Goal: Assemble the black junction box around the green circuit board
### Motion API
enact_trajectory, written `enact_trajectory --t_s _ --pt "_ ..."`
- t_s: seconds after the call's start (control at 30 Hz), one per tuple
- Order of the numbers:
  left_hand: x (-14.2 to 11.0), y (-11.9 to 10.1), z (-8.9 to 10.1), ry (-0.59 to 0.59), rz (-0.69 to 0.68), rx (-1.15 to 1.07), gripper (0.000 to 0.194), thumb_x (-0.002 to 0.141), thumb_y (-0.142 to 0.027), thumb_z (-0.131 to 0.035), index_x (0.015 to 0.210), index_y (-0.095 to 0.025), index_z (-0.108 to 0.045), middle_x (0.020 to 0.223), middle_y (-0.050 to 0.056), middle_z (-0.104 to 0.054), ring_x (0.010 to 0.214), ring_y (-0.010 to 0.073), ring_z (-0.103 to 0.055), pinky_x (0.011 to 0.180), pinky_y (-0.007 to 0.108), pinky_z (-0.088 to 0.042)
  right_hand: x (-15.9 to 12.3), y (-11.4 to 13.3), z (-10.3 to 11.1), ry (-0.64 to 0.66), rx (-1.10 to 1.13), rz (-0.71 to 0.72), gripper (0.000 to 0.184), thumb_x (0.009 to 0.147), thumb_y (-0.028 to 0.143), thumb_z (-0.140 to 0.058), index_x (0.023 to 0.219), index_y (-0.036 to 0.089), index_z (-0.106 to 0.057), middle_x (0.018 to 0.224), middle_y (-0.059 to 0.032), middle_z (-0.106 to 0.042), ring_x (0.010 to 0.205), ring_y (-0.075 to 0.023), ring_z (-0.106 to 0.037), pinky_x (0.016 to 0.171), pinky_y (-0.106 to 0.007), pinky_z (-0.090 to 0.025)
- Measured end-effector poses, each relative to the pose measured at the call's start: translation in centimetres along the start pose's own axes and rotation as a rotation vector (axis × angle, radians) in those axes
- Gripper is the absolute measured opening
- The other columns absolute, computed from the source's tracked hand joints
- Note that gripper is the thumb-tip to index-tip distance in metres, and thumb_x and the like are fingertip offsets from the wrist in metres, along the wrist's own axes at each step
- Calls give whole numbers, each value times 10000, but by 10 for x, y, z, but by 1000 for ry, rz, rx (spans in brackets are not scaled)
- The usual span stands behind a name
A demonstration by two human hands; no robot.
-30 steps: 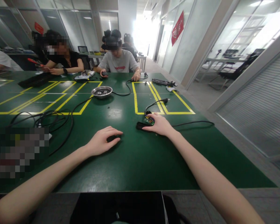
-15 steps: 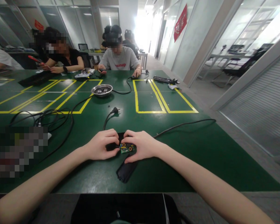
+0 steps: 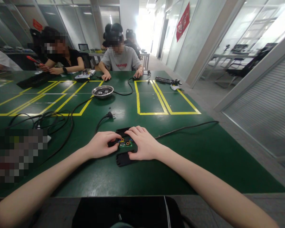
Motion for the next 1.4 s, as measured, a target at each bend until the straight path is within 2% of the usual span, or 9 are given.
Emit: enact_trajectory --t_s 0.13,0.3,0.57,0.77,0.97,1.1,1.23,1.4 --pt "1 4 -1 -4 33 15 245 898 -252 -632 1106 -201 -751 826 11 -719 717 152 -671 680 248 -479 0 -1 -9 -48 10 -29 701 728 416 -775 1348 172 -559 1358 -178 -571 1260 -368 -507 1101 -559 -421" --pt "1 9 -2 -22 28 29 244 918 -268 -628 1120 -202 -748 876 23 -729 748 159 -680 691 251 -493 2 1 -16 -93 3 -91 637 745 388 -741 1322 180 -567 1350 -169 -582 1256 -359 -516 1108 -554 -420" --pt "5 17 -2 8 -39 -1 230 961 -286 -592 1129 -202 -725 936 34 -753 769 160 -702 713 248 -509 4 0 -16 -99 4 -95 602 759 342 -701 1324 178 -574 1348 -167 -589 1262 -351 -512 1105 -549 -424" --pt "6 18 -1 33 -97 5 264 1029 -318 -527 1181 -207 -712 989 54 -762 869 182 -731 768 257 -524 5 -5 -15 -106 29 -93 578 760 313 -704 1300 152 -576 1344 -172 -588 1260 -341 -520 1127 -535 -428" --pt "6 26 -1 76 -91 -30 345 1044 -467 -565 1223 -220 -728 935 39 -745 806 161 -712 728 230 -496 5 -2 -14 -104 44 -103 613 769 348 -733 1338 183 -576 1356 -164 -575 1283 -351 -510 1133 -556 -438" --pt "7 30 -2 93 -83 -44 427 984 -550 -646 1227 -211 -735 928 39 -736 817 167 -710 728 224 -486 3 -2 -14 -86 42 -112 688 779 371 -742 1404 155 -554 1363 -180 -564 1287 -357 -503 1128 -558 -447" --pt "8 29 -2 74 -54 -31 435 955 -546 -690 1220 -205 -740 928 42 -738 832 176 -713 748 233 -491 3 -4 -15 -102 30 -127 697 763 391 -758 1396 179 -561 1368 -171 -563 1294 -360 -504 1138 -574 -436" --pt "7 24 -1 61 -17 -22 341 972 -489 -679 1181 -231 -758 936 35 -749 840 173 -721 744 233 -498 4 -5 -14 -131 36 -149 592 761 372 -755 1304 195 -598 1337 -158 -581 1273 -352 -528 1122 -558 -453"
Point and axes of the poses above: each hand's wrist, its own x-axis towards the middle knuckle, its own z-axis out of the back of the hand, y = z × x, the point moved 1 cm from there along x, towards the middle knuckle
